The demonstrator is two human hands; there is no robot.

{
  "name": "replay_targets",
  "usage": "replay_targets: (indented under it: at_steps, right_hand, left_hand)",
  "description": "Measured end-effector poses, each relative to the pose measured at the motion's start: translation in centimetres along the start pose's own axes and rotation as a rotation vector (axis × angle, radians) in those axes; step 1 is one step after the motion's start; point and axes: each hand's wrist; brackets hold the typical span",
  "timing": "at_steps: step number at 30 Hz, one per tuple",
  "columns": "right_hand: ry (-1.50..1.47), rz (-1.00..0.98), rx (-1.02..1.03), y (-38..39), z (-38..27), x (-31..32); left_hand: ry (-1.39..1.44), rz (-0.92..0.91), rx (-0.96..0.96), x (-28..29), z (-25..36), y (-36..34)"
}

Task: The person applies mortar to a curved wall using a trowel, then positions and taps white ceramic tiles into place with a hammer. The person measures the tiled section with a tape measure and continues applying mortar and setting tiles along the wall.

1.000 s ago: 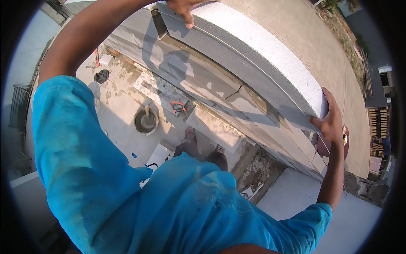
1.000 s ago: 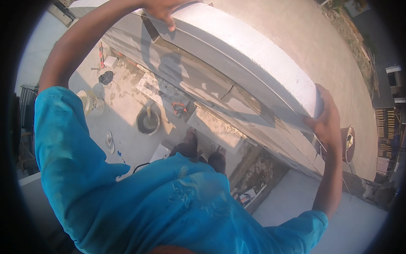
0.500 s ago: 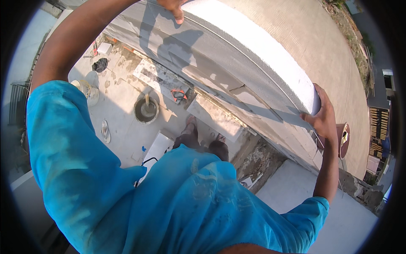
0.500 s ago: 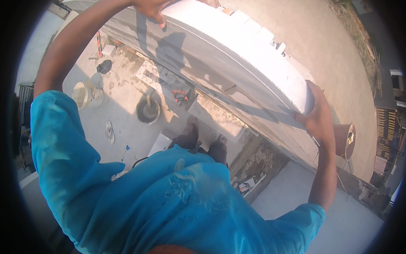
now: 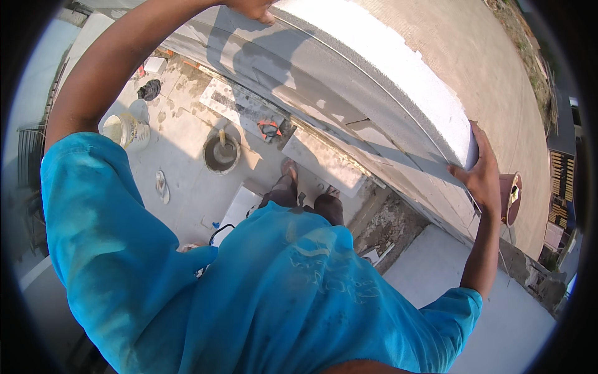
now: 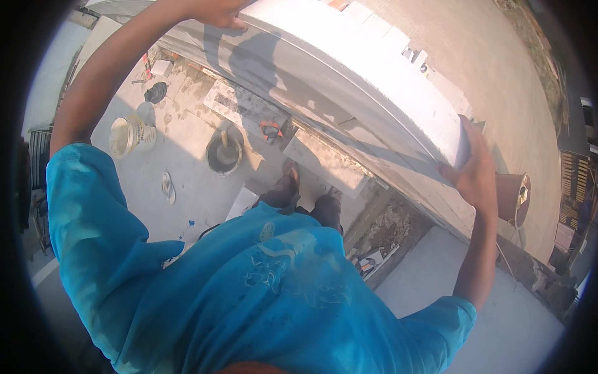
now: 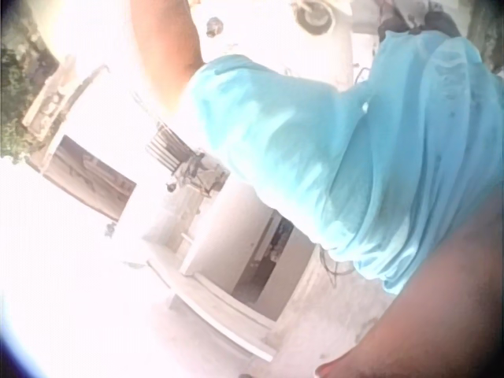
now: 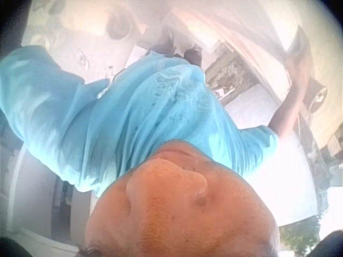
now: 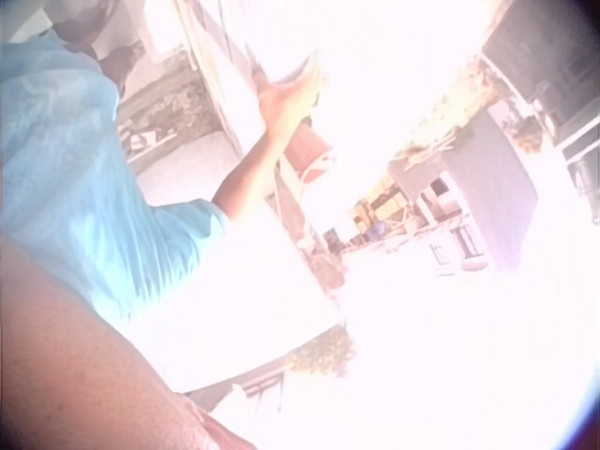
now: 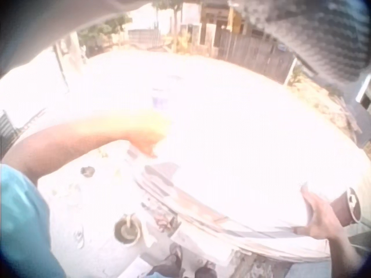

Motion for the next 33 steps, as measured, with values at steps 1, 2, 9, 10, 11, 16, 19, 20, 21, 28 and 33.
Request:
replay_targets:
  at_steps: [1, 2, 9, 10, 11, 16, 19, 20, 21, 28, 33]
  right_hand:
    - [0.000, 0.006, 0.003, 0.1, 0.1, -0.1]
    - [0.024, 0.002, 0.006, 0.1, -0.2, 0.1]
    - [0.197, 0.047, 0.120, 1.1, -1.7, 0.6]
    - [0.235, 0.049, 0.147, 1.5, -1.6, 0.6]
    - [0.259, 0.071, 0.147, 1.9, -1.5, 0.5]
    - [0.270, 0.140, 0.130, 2.7, -0.4, -0.2]
    - [0.359, 0.159, 0.067, 2.8, -0.8, -0.7]
    - [0.357, 0.152, 0.061, 2.9, -0.7, -0.6]
    - [0.355, 0.145, 0.055, 2.8, -0.6, -0.6]
    - [0.408, 0.295, 0.118, 3.1, -1.4, -1.1]
    - [-0.403, 0.840, 0.531, 4.2, -7.5, -6.0]
  left_hand:
    - [0.001, 0.011, -0.011, -0.2, 0.0, -0.2]
    - [0.001, 0.030, -0.025, -0.4, -0.3, -0.5]
    - [-0.034, 0.128, -0.093, -0.4, 0.8, 0.2]
    - [-0.035, 0.149, -0.105, -0.5, 1.0, 0.1]
    - [-0.039, 0.164, -0.111, -0.4, 1.3, 0.2]
    - [-0.048, 0.216, -0.121, -0.3, 1.8, 0.0]
    - [-0.006, 0.191, -0.100, -0.3, 1.8, -0.2]
    - [0.000, 0.129, -0.017, -0.5, 1.7, -0.4]
    - [0.005, 0.066, 0.067, -0.7, 1.6, -0.6]
    - [0.192, 0.096, 0.624, 2.6, 10.6, 0.5]
    - [0.944, 1.698, 0.793, -15.9, 25.9, 2.5]
Point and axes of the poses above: each hand's wrist, its own y-axis away from the middle knuckle, its own x-axis out of the back of the hand, z = x × y
